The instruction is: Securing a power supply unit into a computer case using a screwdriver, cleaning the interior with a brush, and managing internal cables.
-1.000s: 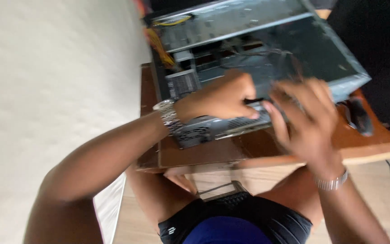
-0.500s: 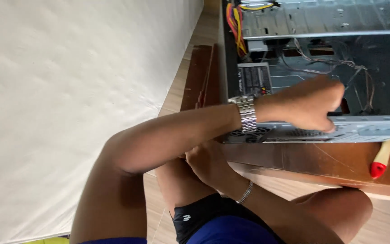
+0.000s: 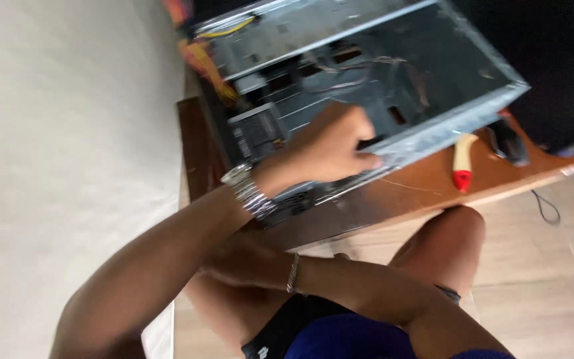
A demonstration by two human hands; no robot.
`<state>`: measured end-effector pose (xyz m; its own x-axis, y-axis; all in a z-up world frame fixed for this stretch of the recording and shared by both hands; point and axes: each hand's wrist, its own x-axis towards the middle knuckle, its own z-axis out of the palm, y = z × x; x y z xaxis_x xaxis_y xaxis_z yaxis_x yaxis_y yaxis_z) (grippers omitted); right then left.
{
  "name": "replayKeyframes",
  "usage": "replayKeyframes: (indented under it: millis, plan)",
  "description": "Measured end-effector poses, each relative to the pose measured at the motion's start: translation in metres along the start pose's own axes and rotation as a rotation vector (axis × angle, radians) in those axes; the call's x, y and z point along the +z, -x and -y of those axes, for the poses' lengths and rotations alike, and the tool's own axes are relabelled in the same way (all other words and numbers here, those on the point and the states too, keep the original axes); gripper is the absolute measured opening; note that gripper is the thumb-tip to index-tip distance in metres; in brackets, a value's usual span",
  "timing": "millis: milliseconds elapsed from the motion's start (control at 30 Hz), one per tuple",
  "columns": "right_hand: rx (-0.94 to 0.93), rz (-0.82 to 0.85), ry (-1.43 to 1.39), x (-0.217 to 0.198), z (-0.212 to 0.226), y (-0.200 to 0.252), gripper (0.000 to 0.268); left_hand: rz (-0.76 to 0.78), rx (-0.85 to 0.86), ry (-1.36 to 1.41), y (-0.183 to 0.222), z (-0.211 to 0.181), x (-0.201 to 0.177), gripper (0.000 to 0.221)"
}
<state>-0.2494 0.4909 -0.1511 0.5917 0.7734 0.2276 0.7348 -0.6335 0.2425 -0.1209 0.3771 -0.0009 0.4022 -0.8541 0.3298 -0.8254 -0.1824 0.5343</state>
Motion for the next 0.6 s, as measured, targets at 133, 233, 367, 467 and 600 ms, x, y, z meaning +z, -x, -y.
replayKeyframes:
  millis: [133, 233, 367, 467, 600]
  plan:
    - [0.01, -0.515, -0.396, -0.045, -0.024, 0.065, 0.028, 0.021, -0.037, 0.062, 0.009, -0.01, -0.009, 0.045]
    - [0.09, -0.486, -0.812, -0.07, -0.044, 0.128, 0.011, 0.036, -0.05, 0.098, 0.01, -0.017, -0.017, 0.051]
    - [0.895, -0.488, -1.051, -0.09, -0.078, 0.191, 0.021, 0.092, -0.106, 0.142, 0.012, -0.024, -0.025, 0.051]
    - [1.074, -0.731, -1.019, -0.085, -0.119, 0.225, 0.02, 0.11, -0.081, 0.127, 0.01, -0.024, -0.026, 0.047]
    - [0.792, -1.12, -0.865, -0.107, -0.163, 0.22, 0.008, 0.139, -0.128, 0.127, 0.008, -0.049, -0.035, 0.019]
